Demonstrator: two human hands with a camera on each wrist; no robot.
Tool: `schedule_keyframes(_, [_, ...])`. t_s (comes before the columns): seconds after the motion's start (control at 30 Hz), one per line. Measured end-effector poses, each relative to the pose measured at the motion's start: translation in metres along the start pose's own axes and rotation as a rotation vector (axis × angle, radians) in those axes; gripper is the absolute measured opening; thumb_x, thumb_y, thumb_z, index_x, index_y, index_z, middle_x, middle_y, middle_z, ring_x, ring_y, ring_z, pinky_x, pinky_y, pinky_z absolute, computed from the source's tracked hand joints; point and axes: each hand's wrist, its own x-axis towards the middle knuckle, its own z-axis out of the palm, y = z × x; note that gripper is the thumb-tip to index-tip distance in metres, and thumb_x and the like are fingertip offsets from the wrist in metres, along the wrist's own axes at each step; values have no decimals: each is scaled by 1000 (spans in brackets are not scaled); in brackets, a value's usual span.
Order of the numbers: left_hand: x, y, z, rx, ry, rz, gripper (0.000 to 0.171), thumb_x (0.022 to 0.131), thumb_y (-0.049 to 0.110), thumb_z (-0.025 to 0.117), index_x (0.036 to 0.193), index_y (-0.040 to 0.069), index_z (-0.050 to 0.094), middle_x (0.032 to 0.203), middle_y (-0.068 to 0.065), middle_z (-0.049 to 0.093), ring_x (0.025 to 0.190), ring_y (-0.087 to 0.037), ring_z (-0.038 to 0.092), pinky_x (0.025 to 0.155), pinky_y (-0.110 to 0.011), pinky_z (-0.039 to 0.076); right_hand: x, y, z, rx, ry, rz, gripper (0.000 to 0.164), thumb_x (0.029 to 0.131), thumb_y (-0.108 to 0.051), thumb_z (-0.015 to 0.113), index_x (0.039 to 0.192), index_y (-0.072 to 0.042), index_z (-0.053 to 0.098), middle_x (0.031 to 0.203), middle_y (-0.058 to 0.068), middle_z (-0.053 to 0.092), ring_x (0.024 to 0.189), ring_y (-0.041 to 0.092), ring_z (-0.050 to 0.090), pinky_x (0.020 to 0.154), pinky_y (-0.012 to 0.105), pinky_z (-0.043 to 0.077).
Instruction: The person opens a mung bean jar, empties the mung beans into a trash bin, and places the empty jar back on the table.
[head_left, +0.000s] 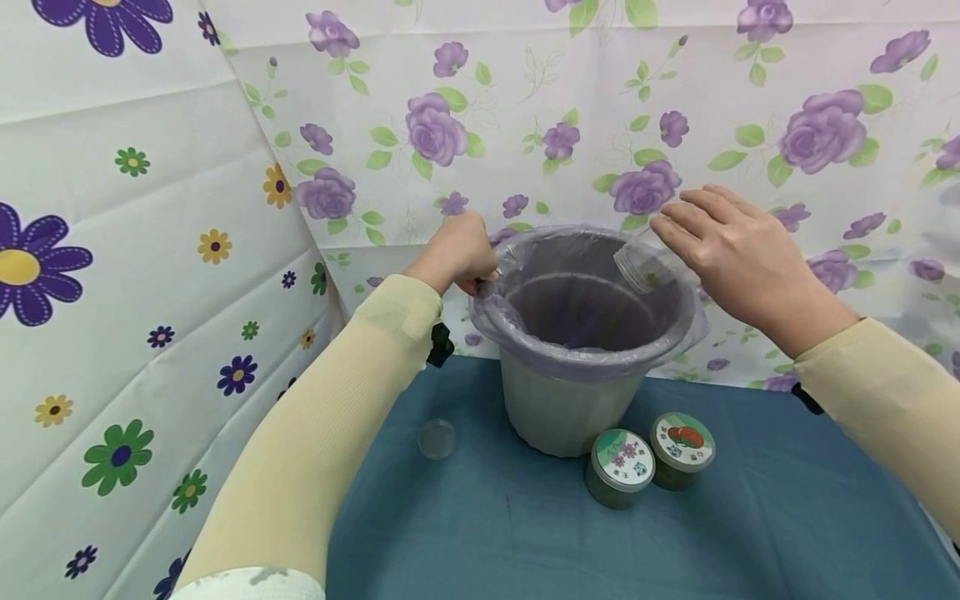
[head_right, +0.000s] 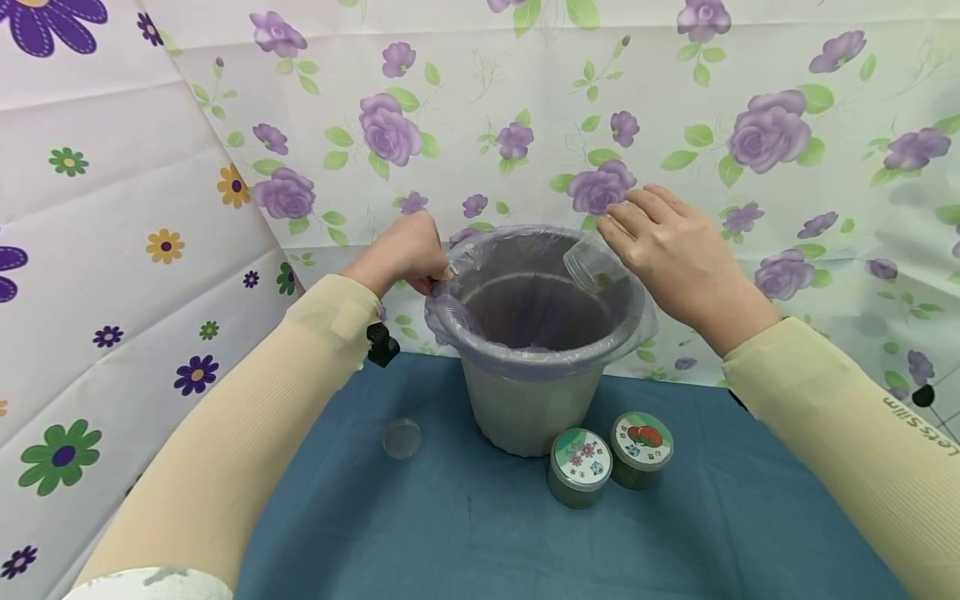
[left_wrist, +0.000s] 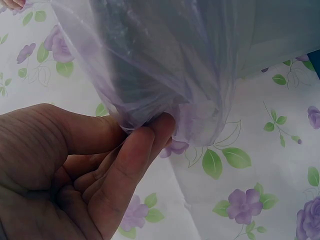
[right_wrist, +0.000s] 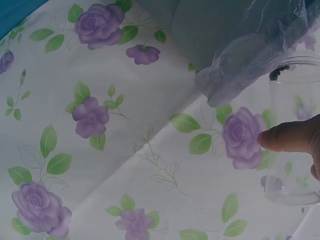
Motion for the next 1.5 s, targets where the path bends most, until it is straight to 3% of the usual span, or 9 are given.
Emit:
schedule_keyframes(0.17, [0,1,-1,2,-2,2,12,79,12,69,82,3,60,75,-13,66,60,-20,70,54,-28,56,1,1,-1,3,-13,-5,61,67,8,77,124,-1,58,117,18,63,110,36,57,98,47,45])
schedule_keyframes(0.43, [0,1,-2,11,8,10,12,78,11,69,81,3,61,75,-13,66,58,-20,70,50,-26,55,2,0,-2,-4,-17,-6,54,70,11,73,122,0,59,115,19,64,109,36,57,97,47,45])
schedule_keyframes(0.7, [-1,2,-3,7,9,9,11,78,10,68,82,3,60,77,-13,66,59,-20,70,49,-25,54,0,1,-3,-12,-28,2,68,61,-2,84,123,0,58,114,20,64,106,37,59,92,48,48])
schedule_keyframes(0.87, [-1,1,-1,2,3,2,12,78,10,69,82,3,60,76,-13,66,59,-21,70,49,-26,54,-2,0,-3,-25,-16,-4,67,62,-1,83,124,-1,58,114,19,64,106,36,59,93,48,48])
schedule_keyframes(1.03, [-1,1,-1,8,7,3,13,78,10,69,83,3,60,74,-13,67,59,-21,70,51,-26,55,-2,0,0,-21,1,-11,57,71,7,74,124,0,58,116,20,63,109,36,58,96,48,46])
schedule_keyframes(1.23, [-1,1,0,0,2,1,11,78,10,68,82,3,61,72,-13,67,58,-21,70,51,-27,55,-3,0,1,-11,-44,-10,69,62,-7,85,125,-1,58,113,19,65,103,36,60,86,48,51])
schedule_keyframes(1.5, [-1,0,0,-1,0,3,13,78,11,69,82,3,60,70,-12,67,58,-21,69,48,-26,54,-5,0,4,-13,-53,-25,69,61,-5,85,124,0,57,113,19,64,104,36,59,90,47,49])
